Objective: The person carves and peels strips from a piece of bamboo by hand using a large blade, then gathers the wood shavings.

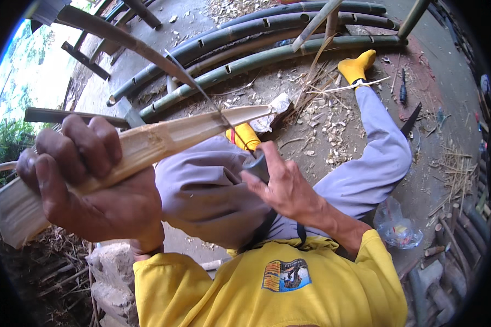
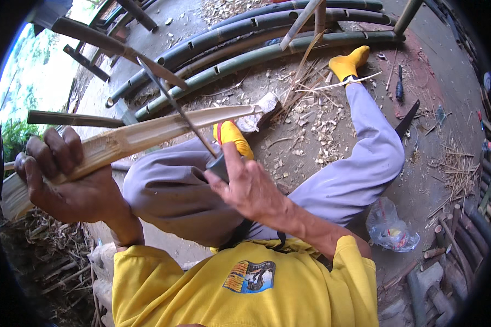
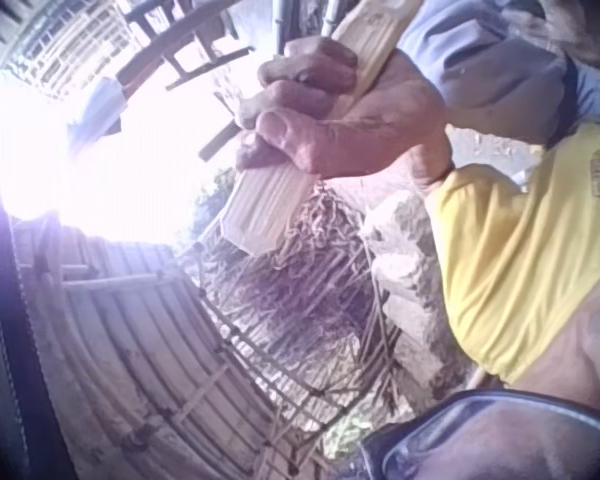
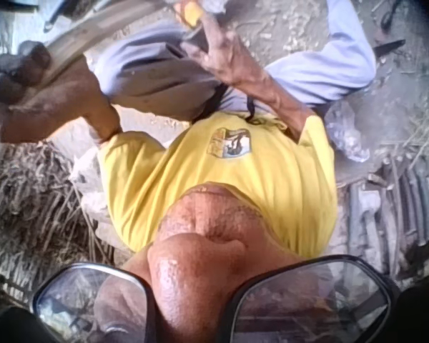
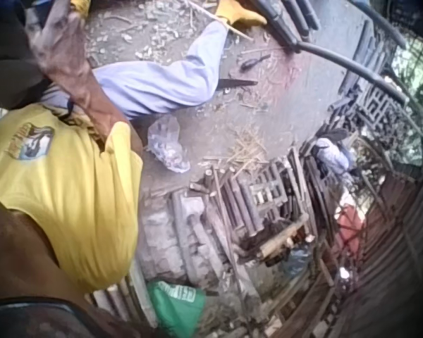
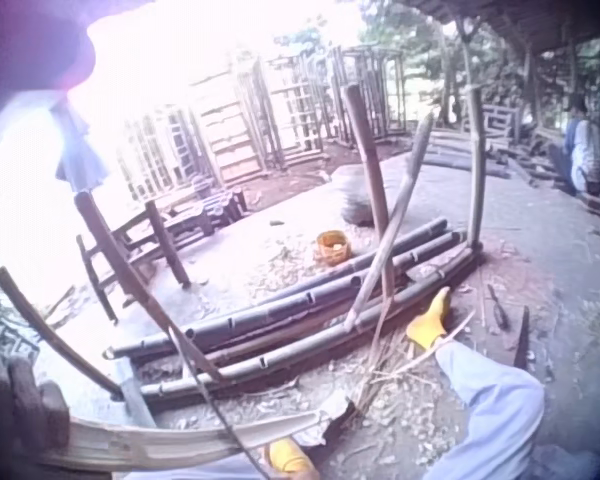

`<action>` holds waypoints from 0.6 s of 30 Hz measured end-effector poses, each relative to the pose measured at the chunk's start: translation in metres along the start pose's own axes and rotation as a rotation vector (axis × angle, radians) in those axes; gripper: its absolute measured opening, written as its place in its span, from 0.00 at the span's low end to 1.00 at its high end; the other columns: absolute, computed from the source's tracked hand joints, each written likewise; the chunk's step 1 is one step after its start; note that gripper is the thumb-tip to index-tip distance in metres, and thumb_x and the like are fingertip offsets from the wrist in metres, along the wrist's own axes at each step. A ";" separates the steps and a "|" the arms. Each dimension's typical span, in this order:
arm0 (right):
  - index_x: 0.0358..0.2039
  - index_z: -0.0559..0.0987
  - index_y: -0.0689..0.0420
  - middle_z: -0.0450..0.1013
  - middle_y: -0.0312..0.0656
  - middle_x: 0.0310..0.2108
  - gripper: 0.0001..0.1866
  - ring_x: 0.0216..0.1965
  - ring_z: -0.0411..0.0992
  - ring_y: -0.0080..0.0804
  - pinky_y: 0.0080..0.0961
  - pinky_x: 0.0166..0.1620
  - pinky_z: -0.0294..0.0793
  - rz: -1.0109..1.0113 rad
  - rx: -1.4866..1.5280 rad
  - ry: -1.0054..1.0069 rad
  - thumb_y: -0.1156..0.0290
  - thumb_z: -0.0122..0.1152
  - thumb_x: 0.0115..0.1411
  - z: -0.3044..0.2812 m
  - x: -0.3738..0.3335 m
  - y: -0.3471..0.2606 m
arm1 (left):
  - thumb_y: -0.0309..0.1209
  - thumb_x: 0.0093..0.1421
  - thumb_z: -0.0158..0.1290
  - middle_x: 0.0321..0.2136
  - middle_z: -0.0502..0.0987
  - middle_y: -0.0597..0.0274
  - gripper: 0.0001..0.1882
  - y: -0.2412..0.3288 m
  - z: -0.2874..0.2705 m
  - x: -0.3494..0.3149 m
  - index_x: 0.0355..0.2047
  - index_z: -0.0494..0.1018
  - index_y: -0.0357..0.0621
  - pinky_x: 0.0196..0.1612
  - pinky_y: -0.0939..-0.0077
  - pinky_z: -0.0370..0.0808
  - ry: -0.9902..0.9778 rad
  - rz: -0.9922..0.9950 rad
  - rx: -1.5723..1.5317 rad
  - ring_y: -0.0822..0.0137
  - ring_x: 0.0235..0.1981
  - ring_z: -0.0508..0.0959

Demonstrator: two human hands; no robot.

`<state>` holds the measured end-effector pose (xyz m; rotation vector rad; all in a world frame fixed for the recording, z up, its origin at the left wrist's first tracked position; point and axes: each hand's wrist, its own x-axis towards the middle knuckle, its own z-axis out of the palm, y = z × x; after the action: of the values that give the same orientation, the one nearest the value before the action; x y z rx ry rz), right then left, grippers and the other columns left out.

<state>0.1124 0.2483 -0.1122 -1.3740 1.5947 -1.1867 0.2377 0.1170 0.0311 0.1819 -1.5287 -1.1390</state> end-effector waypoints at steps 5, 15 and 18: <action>0.44 0.60 0.63 0.70 0.59 0.23 0.23 0.26 0.73 0.57 0.43 0.27 0.72 -0.025 -0.037 0.022 0.66 0.59 0.54 0.008 -0.001 -0.001 | 0.26 0.55 0.41 0.18 0.53 0.70 0.10 -0.006 0.001 -0.001 0.21 0.54 0.52 0.24 0.79 0.55 0.031 0.005 0.009 0.76 0.19 0.54; 0.43 0.60 0.63 0.71 0.58 0.21 0.25 0.30 0.72 0.59 0.44 0.27 0.71 0.169 0.030 -0.005 0.59 0.58 0.55 0.005 0.008 0.014 | 0.25 0.53 0.41 0.18 0.52 0.68 0.07 -0.003 0.006 0.001 0.22 0.55 0.51 0.25 0.78 0.54 0.110 0.009 0.020 0.73 0.20 0.54; 0.44 0.60 0.64 0.68 0.62 0.20 0.26 0.30 0.71 0.61 0.45 0.24 0.69 0.235 0.060 -0.004 0.61 0.60 0.54 0.005 0.012 0.064 | 0.25 0.52 0.40 0.18 0.52 0.67 0.08 0.001 0.009 0.004 0.21 0.53 0.50 0.25 0.77 0.54 0.047 -0.032 -0.026 0.73 0.20 0.53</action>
<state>0.0933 0.2363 -0.1734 -1.1157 1.6532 -1.0805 0.2294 0.1198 0.0353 0.2149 -1.4735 -1.1721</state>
